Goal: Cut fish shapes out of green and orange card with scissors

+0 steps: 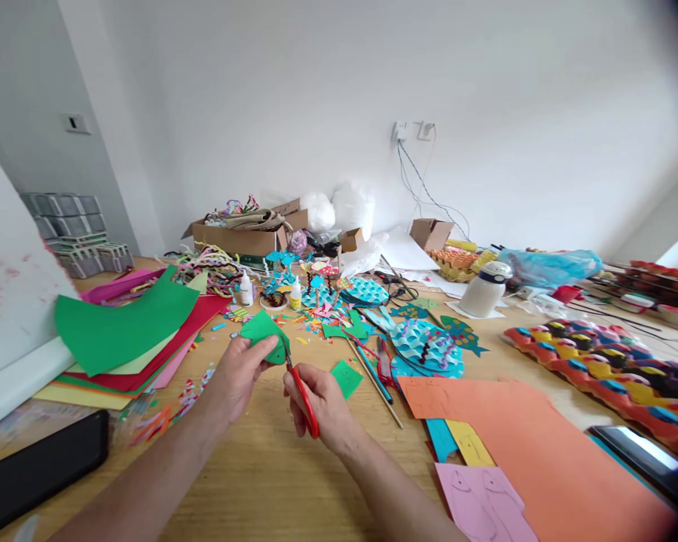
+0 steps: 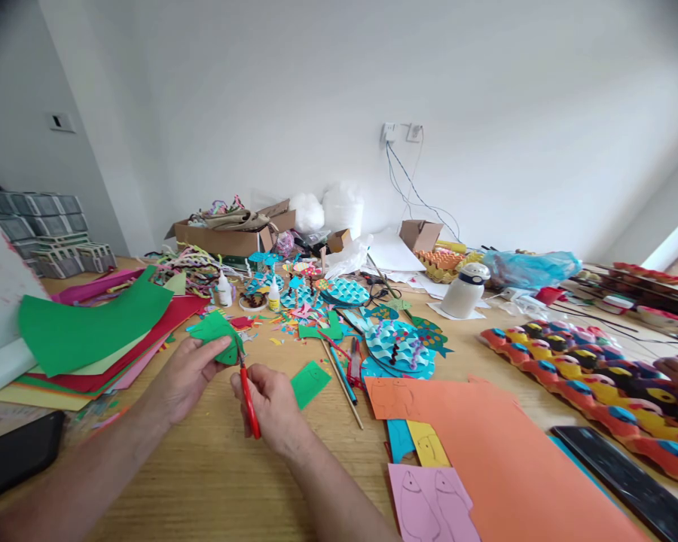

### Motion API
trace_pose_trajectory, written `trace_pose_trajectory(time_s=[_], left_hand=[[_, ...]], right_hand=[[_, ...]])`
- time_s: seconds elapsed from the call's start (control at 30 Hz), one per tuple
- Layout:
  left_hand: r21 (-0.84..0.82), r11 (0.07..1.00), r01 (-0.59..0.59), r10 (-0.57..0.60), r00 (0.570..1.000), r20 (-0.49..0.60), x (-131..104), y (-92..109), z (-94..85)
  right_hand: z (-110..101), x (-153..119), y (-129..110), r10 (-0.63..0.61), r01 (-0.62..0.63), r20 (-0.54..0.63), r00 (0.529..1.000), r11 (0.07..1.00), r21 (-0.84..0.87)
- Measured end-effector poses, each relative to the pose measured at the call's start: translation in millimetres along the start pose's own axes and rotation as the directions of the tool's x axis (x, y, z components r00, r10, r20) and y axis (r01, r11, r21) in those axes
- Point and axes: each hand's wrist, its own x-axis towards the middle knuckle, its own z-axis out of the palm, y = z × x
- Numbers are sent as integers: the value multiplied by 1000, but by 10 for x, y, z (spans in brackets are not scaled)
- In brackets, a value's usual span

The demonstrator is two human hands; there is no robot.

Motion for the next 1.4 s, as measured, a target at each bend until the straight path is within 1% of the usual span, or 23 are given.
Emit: trace_pose_trajectory(time_s=[0.23, 0.43, 0.67, 0.8, 0.97, 1.13, 1.4], left_hand=[[27, 1000, 7, -8, 999, 35, 2, 9, -13], [4, 1000, 13, -13, 997, 70, 43, -1, -19], [-28, 1000, 13, -12, 999, 37, 44, -2, -13], [-42, 999, -6, 7, 999, 47, 48, -12, -3], [1, 1000, 14, -14, 998, 64, 53, -9, 10], [22, 1000, 19, -21, 998, 60, 42, 3, 9], [-2, 1000, 21, -21, 997, 72, 48, 16, 3]], right_hand=[[-11, 12, 7, -20, 20, 4, 1000, 1000, 16], [-23, 22, 38, -21, 21, -23, 1000, 1000, -8], [-25, 21, 31, -52, 50, -38, 998, 998, -48], [-23, 24, 25, -46, 44, -39, 998, 997, -57], [-24, 15, 17, -22, 22, -25, 999, 999, -28], [-31, 19, 27, -27, 27, -27, 999, 999, -31], [-26, 23, 35, -84, 76, -61, 995, 989, -128]])
